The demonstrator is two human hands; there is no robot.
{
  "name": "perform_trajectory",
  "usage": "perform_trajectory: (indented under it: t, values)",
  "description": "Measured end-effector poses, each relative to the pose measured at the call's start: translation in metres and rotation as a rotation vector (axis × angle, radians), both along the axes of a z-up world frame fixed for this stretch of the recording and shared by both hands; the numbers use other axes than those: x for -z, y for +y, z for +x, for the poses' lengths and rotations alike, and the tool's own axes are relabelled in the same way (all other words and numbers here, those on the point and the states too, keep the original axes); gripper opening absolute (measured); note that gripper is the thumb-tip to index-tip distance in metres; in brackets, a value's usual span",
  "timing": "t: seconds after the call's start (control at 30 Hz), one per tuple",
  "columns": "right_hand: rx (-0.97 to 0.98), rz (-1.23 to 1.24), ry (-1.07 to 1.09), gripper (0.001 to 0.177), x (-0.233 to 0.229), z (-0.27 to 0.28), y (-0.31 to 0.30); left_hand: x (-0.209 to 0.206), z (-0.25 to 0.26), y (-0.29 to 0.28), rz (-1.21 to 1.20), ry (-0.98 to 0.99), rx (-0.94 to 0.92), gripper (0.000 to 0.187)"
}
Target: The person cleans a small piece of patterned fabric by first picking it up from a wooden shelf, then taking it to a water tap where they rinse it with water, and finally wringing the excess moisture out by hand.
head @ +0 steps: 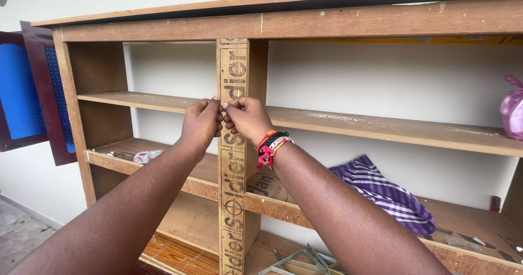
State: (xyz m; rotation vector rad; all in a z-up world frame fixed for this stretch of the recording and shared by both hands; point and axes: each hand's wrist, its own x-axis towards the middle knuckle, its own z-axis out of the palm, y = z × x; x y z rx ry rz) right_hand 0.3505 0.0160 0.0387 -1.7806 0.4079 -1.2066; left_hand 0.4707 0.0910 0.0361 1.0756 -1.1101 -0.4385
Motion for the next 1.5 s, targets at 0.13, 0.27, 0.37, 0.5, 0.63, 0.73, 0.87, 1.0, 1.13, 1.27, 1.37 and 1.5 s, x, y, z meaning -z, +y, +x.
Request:
perform_trajectory:
  t: [0.13, 0.27, 0.37, 0.5, 0.63, 0.73, 0.87, 1.0, 1.13, 1.27, 1.37, 1.5]
  values:
    - [-0.031, -0.044, 0.017, 0.016, -0.009, 0.039, 0.003, -0.008, 0.038, 0.012, 0.049, -0.052, -0.079, 0.034]
    - [-0.104, -0.057, -0.018, 0.016, -0.008, 0.080, 0.002, -0.010, 0.070, 0.018, 0.035, -0.031, -0.141, 0.034]
    - [-0.163, -0.048, -0.034, 0.017, -0.005, 0.107, -0.002, -0.006, 0.093, 0.016, 0.015, -0.006, -0.171, 0.034]
    - [-0.236, -0.044, -0.043, 0.019, -0.008, 0.142, -0.008, -0.001, 0.124, 0.010, -0.032, -0.035, -0.241, 0.036]
    - [-0.284, -0.065, -0.046, 0.019, -0.011, 0.171, -0.021, 0.000, 0.149, -0.001, -0.056, -0.004, -0.289, 0.035]
    - [-0.305, -0.085, -0.074, 0.019, -0.012, 0.193, -0.034, -0.002, 0.167, -0.011, -0.064, 0.015, -0.310, 0.035]
    - [-0.313, -0.088, -0.105, 0.018, -0.008, 0.223, -0.050, -0.002, 0.188, -0.024, -0.080, 0.015, -0.327, 0.035]
    - [-0.300, -0.131, -0.111, 0.018, -0.005, 0.248, -0.062, -0.001, 0.207, -0.031, -0.064, 0.017, -0.348, 0.031]
    - [-0.266, -0.137, -0.076, 0.017, 0.003, 0.269, -0.070, 0.009, 0.228, -0.036, -0.026, -0.004, -0.324, 0.035]
    - [-0.227, -0.132, -0.044, 0.017, 0.010, 0.294, -0.078, 0.015, 0.257, -0.049, -0.029, -0.038, -0.289, 0.035]
    - [-0.176, -0.097, -0.023, 0.018, 0.012, 0.316, -0.082, 0.018, 0.287, -0.057, -0.012, -0.061, -0.246, 0.036]
    - [-0.166, -0.067, -0.055, 0.017, 0.012, 0.347, -0.090, 0.015, 0.330, -0.069, -0.020, -0.078, -0.160, 0.036]
